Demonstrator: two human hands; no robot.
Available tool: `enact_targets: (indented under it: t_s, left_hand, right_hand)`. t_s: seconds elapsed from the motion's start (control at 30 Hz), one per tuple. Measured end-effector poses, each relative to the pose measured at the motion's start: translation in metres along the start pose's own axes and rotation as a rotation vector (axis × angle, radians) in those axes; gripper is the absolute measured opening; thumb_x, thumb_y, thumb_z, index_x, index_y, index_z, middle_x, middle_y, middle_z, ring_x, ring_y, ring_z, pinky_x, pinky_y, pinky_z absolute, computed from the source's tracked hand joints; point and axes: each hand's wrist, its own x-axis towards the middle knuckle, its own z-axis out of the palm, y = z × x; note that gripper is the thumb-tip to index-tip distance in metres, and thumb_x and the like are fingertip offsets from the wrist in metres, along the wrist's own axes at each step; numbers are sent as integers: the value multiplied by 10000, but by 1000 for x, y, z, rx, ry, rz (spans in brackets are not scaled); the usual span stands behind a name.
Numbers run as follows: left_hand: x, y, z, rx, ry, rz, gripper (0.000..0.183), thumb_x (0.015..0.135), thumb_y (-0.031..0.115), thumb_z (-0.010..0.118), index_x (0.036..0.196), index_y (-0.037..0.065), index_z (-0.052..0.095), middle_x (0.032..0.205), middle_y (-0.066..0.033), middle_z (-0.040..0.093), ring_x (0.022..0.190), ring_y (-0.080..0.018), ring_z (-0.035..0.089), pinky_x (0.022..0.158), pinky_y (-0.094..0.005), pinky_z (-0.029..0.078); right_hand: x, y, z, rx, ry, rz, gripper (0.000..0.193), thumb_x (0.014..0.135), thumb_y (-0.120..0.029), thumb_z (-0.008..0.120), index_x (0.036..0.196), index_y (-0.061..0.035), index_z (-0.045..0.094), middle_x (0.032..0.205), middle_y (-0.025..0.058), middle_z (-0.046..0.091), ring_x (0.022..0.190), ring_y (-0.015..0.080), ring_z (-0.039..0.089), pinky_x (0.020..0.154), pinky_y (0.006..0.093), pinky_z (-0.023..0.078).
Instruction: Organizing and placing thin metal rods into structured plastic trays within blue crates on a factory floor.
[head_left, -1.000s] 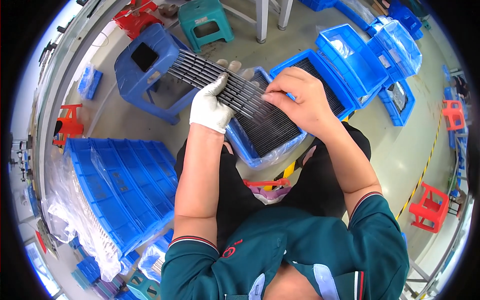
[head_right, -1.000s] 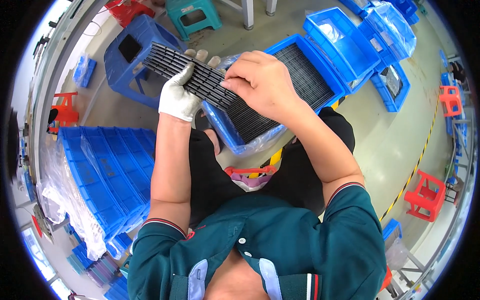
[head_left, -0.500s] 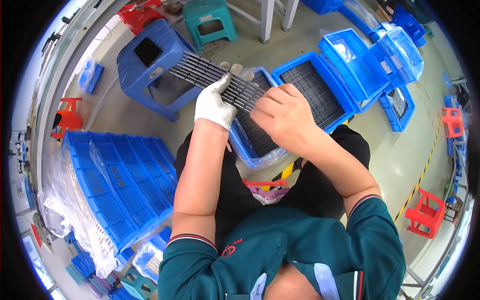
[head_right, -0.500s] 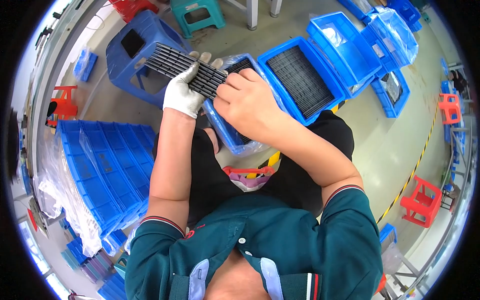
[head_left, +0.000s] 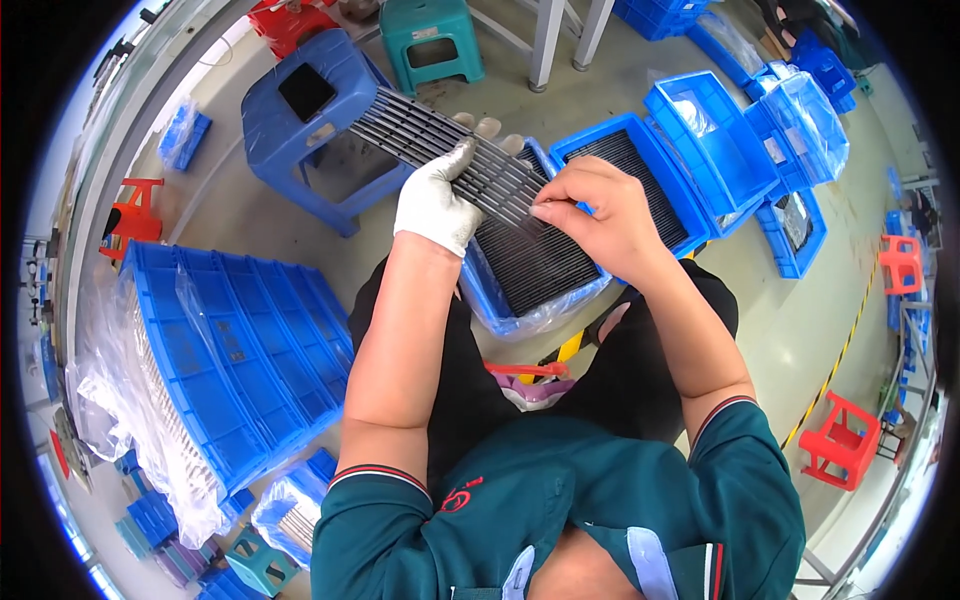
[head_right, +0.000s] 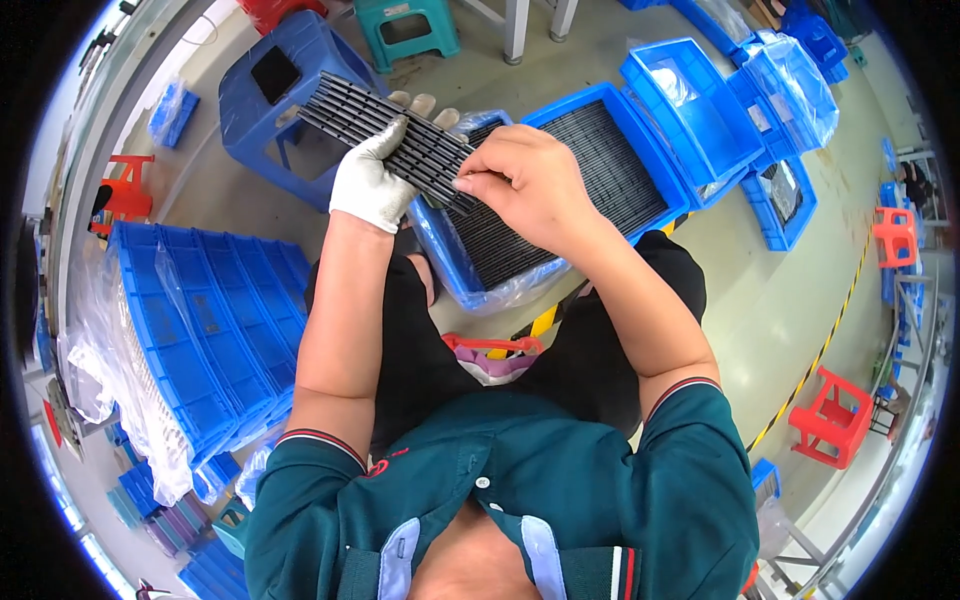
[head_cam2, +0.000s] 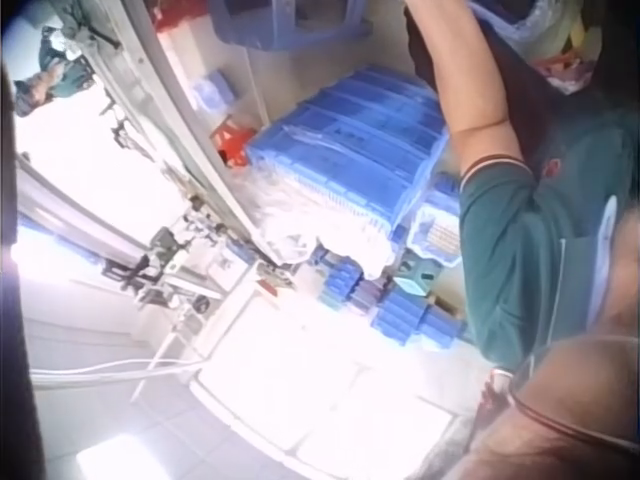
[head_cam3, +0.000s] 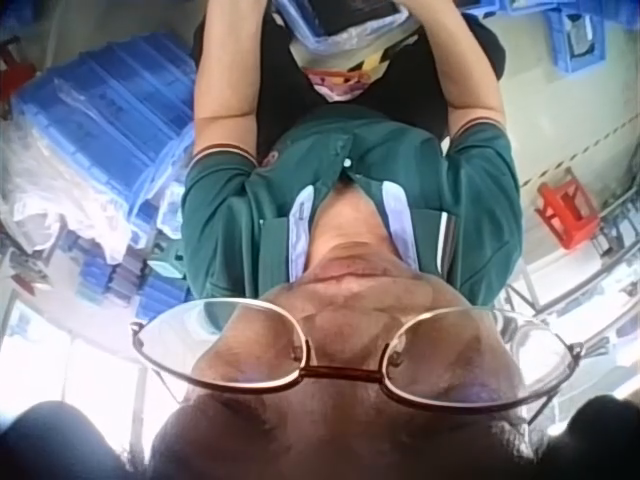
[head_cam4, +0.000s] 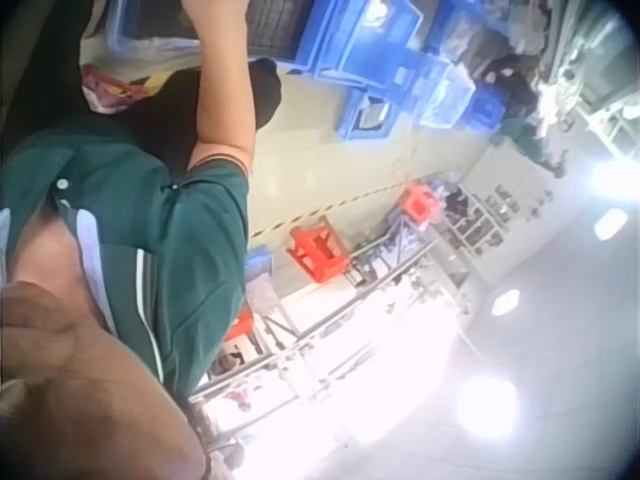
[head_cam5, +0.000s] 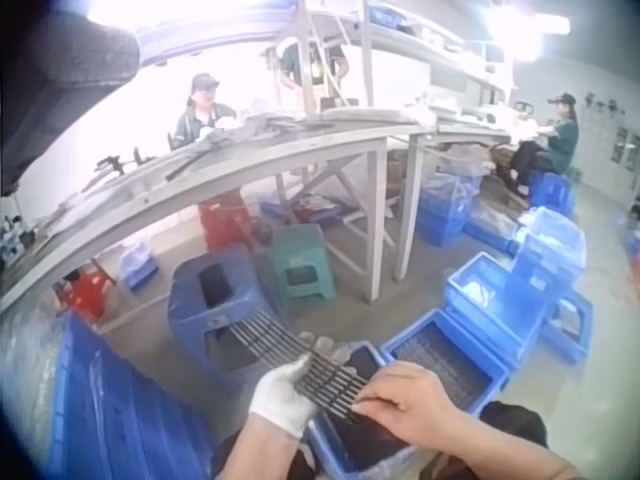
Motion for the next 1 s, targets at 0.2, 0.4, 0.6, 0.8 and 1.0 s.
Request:
enact_targets:
  t_s: [0.2,0.4,0.6,0.8,1.0]
  left_hand:
    - [-1,0,3,19,24,3,224,958,57,416,1166,58,498,1206,-194,542,1171,-457,494,960,-633,413]
    - [1,-2,-1,0,4,-2,231,953,52,419,1170,52,497,1202,-200,543,1175,-461,489,981,-629,401]
    - [3,-4,-2,-18,-4,-19,224,941,45,433,1154,47,503,1187,-202,550,1162,-466,497,974,-629,410]
    - [3,-1,2,17,83,-18,197,946,24,417,1108,75,517,1139,-180,590,1026,-425,596,852,-604,488]
    - [6,-2,0,23,112,-11,192,949,26,416,1107,78,512,1143,-176,589,1004,-422,604,843,-599,494]
  right_hand:
    - [1,3,1,17,-26,48,85,734,-53,726,786,-27,665,730,73,605,727,224,578,657,317,457]
    - [1,4,3,-64,-57,-97,106,698,-63,733,775,-45,663,746,56,619,737,234,587,662,333,456]
    - [1,6,3,-101,-108,-150,112,676,-64,739,765,-54,672,748,50,625,728,240,585,667,347,460]
    - [1,0,2,16,-35,-83,97,709,-52,741,754,-31,658,730,70,615,721,240,582,645,334,463]
    - [1,0,5,-176,-33,-212,119,681,-102,744,731,-56,646,727,40,611,722,232,576,672,343,449]
